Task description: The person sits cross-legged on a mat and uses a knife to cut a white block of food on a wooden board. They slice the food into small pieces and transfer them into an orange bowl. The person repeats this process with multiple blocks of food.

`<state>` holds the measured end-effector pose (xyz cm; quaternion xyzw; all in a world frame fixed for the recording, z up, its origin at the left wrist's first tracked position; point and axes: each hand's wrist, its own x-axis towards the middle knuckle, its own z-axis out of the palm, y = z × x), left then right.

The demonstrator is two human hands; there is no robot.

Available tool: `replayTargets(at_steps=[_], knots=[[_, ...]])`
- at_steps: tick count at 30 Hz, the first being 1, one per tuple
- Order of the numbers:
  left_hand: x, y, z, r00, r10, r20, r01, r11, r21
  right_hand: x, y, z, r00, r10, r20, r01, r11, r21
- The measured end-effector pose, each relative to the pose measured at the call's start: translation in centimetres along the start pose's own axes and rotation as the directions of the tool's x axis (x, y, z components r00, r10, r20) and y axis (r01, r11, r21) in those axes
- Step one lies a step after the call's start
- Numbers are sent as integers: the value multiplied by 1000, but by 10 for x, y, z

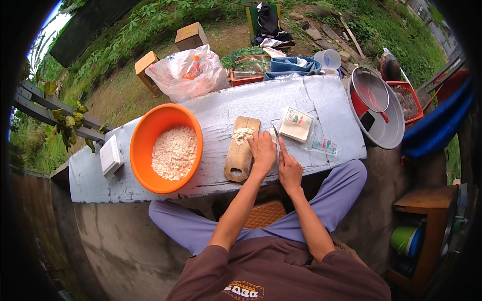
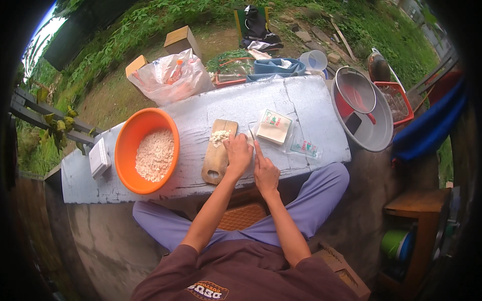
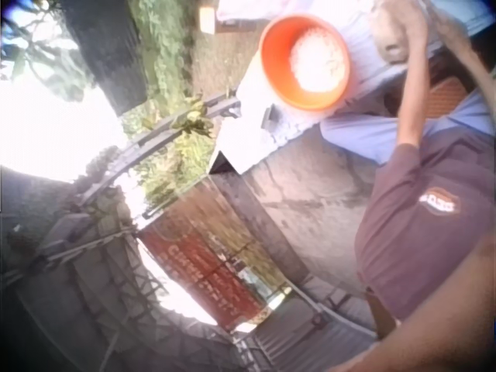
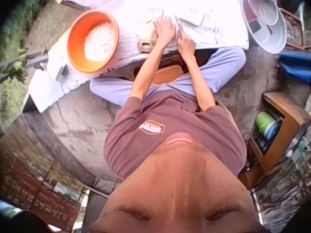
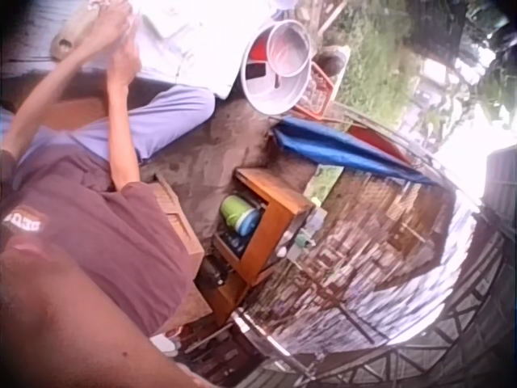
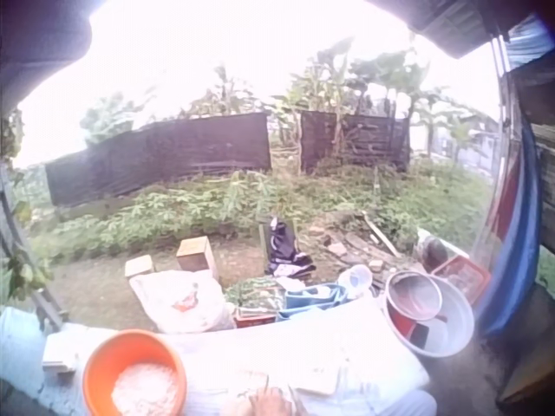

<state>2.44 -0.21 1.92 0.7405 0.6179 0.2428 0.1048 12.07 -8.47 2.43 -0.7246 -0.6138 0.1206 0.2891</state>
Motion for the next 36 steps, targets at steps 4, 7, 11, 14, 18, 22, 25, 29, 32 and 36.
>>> replayTargets(at_steps=[4, 7, 11, 14, 18, 22, 25, 29, 32, 36], knots=[[0, 3, -3, 1000, 2, 6, -2, 1000, -2, 0, 0, 0, 1000, 5, 7, -5, 1000, 10], [-1, 4, -4, 1000, 14, 1, -14, 998, 56, 0, -1, -1, 1000, 14, 11, -14, 1000, 28], [-9, 0, -10, 999, 45, -27, -43, 996, 84, 2, -2, -2, 999, 29, 23, -30, 999, 40], [-20, 2, -17, 1000, -8, 11, 7, 997, 76, 1, -1, -2, 1000, 9, -4, -9, 999, 52], [-27, 0, -17, 999, -36, 24, 35, 997, 67, 1, 1, -1, 1000, 2, -15, -1, 998, 58], [-21, -2, -18, 995, -78, 70, 74, 996, 46, 0, 2, 0, 1000, -5, -14, 5, 998, 57], [-14, -2, -20, 987, -100, 125, 97, 995, 36, 1, 1, 0, 1000, -10, -7, 10, 998, 56], [-17, 0, -28, 986, -103, 128, 99, 995, 33, 1, 2, 0, 1000, -16, 8, 16, 999, 36], [-28, -6, -45, 990, -132, 56, 135, 990, -51, 0, 3, -1, 1000, -22, -12, 22, 998, 51], [-47, -35, -83, 948, -294, 124, 299, 954, -23, -1, 2, -1, 1000, -28, 8, 28, 999, 41]])
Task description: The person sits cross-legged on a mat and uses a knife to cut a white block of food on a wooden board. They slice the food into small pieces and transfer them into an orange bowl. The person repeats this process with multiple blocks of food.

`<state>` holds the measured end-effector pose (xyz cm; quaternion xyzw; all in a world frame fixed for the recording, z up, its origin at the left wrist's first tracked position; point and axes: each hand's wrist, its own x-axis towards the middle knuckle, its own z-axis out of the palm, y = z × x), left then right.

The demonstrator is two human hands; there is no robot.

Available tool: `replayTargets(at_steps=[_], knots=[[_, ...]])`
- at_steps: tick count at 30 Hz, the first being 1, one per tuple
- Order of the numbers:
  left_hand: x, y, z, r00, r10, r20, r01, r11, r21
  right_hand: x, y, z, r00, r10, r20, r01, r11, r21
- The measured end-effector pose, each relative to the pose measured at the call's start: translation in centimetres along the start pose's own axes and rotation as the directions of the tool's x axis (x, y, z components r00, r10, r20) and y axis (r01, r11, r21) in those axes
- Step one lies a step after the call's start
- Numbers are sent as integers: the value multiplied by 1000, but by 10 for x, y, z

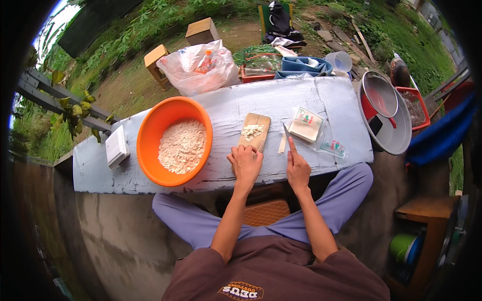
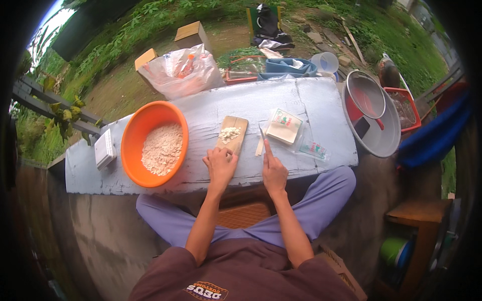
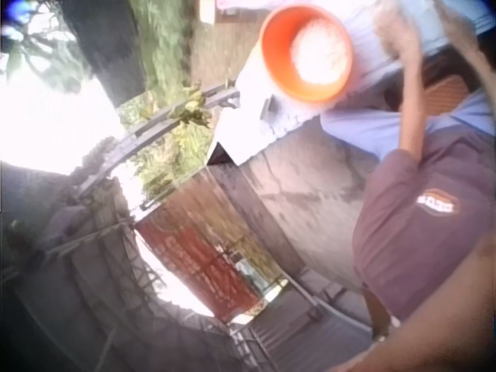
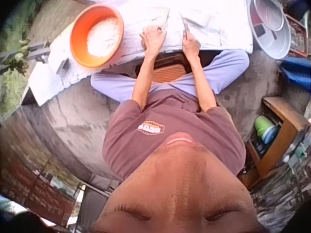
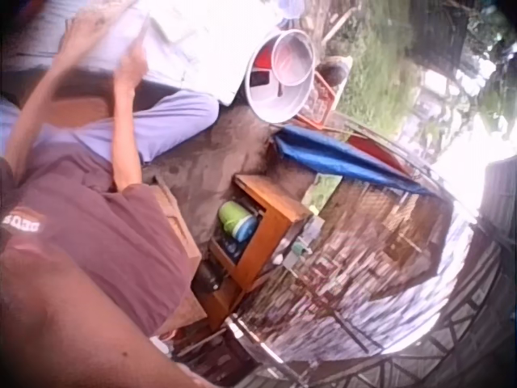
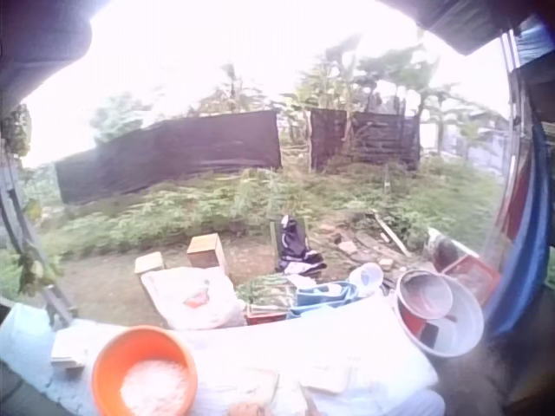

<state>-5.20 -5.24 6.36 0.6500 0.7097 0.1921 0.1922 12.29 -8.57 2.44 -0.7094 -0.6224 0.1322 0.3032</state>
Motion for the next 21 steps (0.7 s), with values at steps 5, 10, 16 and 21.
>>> replayTargets(at_steps=[5, 10, 16, 21], knots=[[6, -43, 4, 982, 107, -157, -105, 994, 20, 1, -2, -1, 1000, 8, 8, -8, 1000, -9], [26, -59, 28, 991, 127, -45, -125, 991, 42, 0, 0, 1, 1000, 17, 25, -15, 998, -56], [37, -54, 33, 976, 216, -36, -215, 976, 35, 1, -1, 0, 1000, -4, 5, 4, 998, -55], [46, -57, 31, 954, 299, -28, -298, 954, 35, 1, -2, 1, 1000, -18, 13, 19, 998, -63]])
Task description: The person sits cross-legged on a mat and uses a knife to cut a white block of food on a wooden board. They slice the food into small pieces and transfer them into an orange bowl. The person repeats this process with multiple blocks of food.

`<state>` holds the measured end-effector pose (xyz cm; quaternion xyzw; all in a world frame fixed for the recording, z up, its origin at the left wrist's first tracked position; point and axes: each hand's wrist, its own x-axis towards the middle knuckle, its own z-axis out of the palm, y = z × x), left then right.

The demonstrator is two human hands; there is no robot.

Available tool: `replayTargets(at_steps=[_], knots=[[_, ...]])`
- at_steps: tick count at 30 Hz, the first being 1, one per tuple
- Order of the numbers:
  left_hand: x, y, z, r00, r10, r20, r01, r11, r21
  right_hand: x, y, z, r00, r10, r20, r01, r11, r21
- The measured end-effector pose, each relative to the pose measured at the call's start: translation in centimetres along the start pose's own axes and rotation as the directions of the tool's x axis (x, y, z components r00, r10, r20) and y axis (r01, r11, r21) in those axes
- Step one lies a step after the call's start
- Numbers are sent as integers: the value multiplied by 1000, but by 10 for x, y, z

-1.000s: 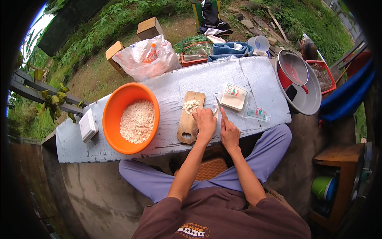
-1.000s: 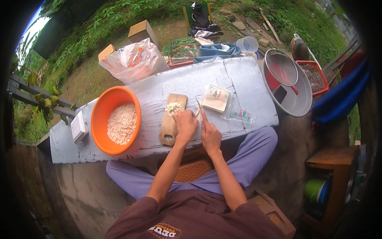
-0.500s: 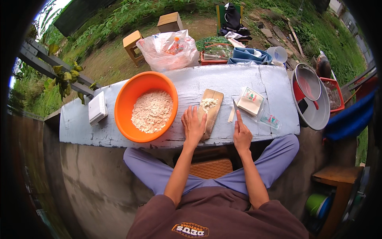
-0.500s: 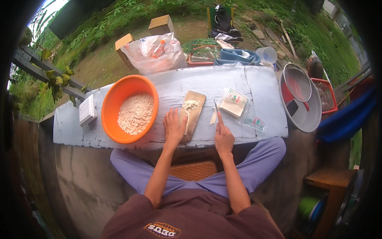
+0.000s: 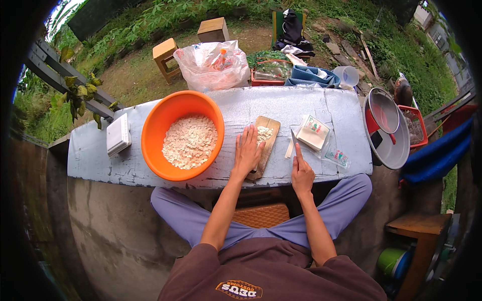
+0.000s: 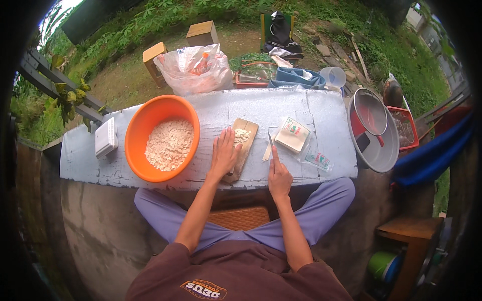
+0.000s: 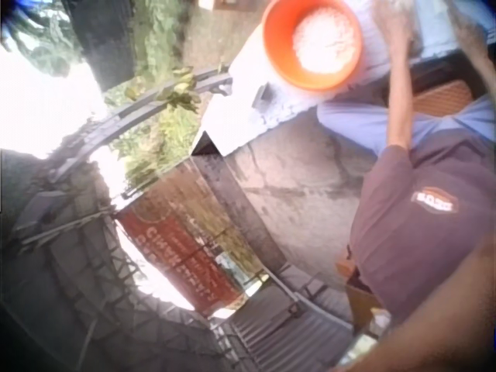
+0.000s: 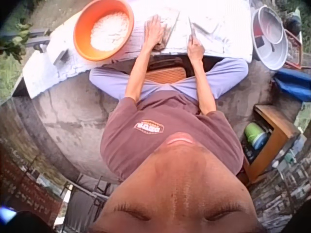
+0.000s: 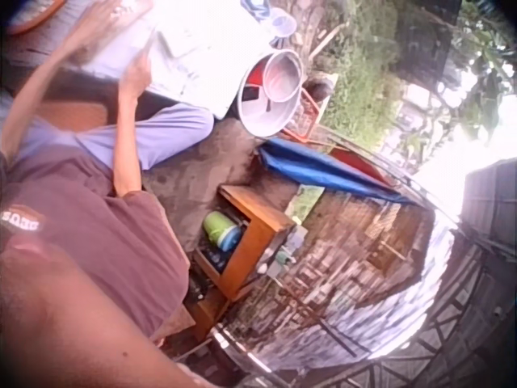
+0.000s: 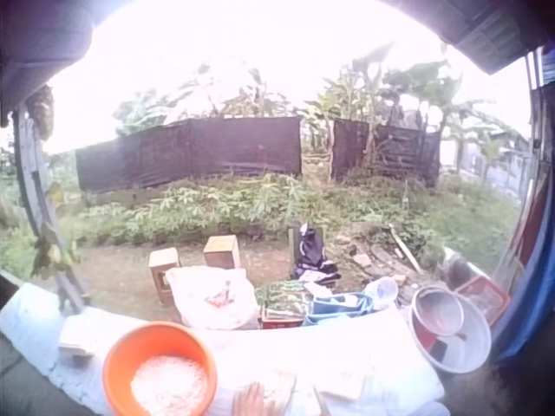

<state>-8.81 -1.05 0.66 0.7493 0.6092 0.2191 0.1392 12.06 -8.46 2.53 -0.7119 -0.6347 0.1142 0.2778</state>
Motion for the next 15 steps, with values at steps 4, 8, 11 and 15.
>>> replayTargets(at_steps=[4, 8, 11, 15], knots=[[-7, 12, -12, 999, -3, -49, 2, 1000, -25, -1, 3, 1, 1000, 4, -8, -4, 1000, -4], [-46, 24, -12, 983, -73, -167, 72, 997, -16, -2, 1, 0, 1000, -11, 8, 12, 1000, -20], [-59, 18, -8, 982, -72, -173, 62, 996, -60, -3, -5, -7, 996, 23, 89, -26, 999, 26], [-59, 7, -16, 987, 17, -158, -30, 996, -84, -15, -24, -18, 975, 0, 224, -35, 988, 152]])
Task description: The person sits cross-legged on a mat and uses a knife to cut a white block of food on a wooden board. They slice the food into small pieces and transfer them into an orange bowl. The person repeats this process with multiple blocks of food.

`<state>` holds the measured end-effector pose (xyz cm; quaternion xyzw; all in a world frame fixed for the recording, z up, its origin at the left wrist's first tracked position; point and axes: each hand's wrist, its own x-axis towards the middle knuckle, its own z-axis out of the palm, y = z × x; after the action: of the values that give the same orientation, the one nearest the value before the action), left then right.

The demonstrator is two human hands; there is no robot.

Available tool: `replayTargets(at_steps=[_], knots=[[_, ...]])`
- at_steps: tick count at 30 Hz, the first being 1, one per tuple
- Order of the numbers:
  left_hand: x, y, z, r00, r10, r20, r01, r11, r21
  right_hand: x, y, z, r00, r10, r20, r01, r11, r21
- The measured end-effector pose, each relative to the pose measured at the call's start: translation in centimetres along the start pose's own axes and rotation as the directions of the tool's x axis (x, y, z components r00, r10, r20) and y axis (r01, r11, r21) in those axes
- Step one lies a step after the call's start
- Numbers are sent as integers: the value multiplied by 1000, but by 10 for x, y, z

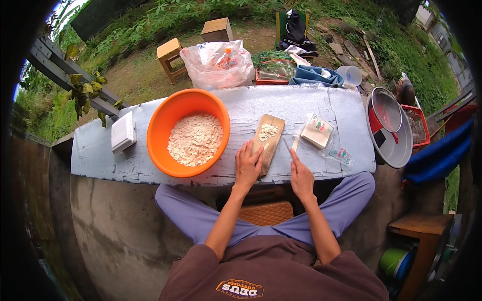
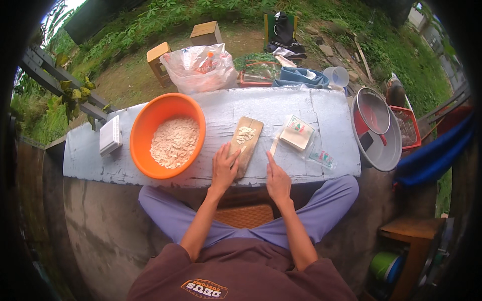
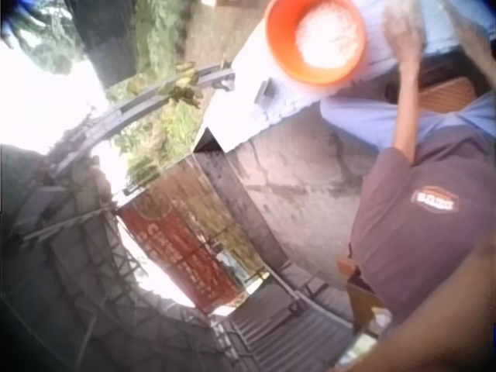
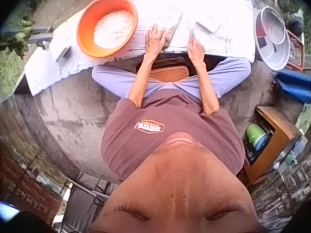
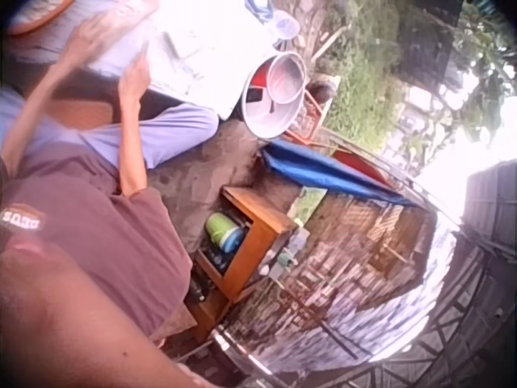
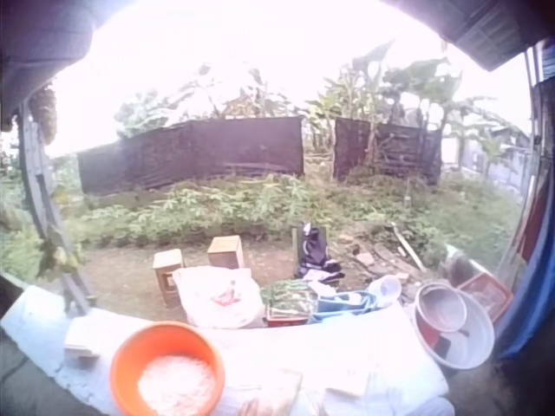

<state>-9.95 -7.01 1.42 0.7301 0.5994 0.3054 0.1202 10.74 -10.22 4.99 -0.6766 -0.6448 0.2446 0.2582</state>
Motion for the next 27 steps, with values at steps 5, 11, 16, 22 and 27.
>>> replayTargets(at_steps=[5, 11, 16, 22, 27], knots=[[5, -6, -11, 999, 43, 4, -43, 997, -64, -11, -19, 4, 985, -50, 166, 48, 999, 19], [9, -8, -4, 998, 62, 0, -62, 996, -62, -8, -29, -2, 972, -48, 231, 85, 985, -153], [6, -9, 0, 999, 46, 2, -46, 998, -39, -5, -27, -7, 968, -50, 246, 106, 970, -219], [4, -11, 0, 999, 44, -24, -46, 995, -93, -1, -20, 1, 975, -96, 199, 148, 952, -266], [3, -13, 1, 998, 37, -54, -41, 995, -93, 0, -27, -7, 974, -121, 193, 161, 965, -209]])
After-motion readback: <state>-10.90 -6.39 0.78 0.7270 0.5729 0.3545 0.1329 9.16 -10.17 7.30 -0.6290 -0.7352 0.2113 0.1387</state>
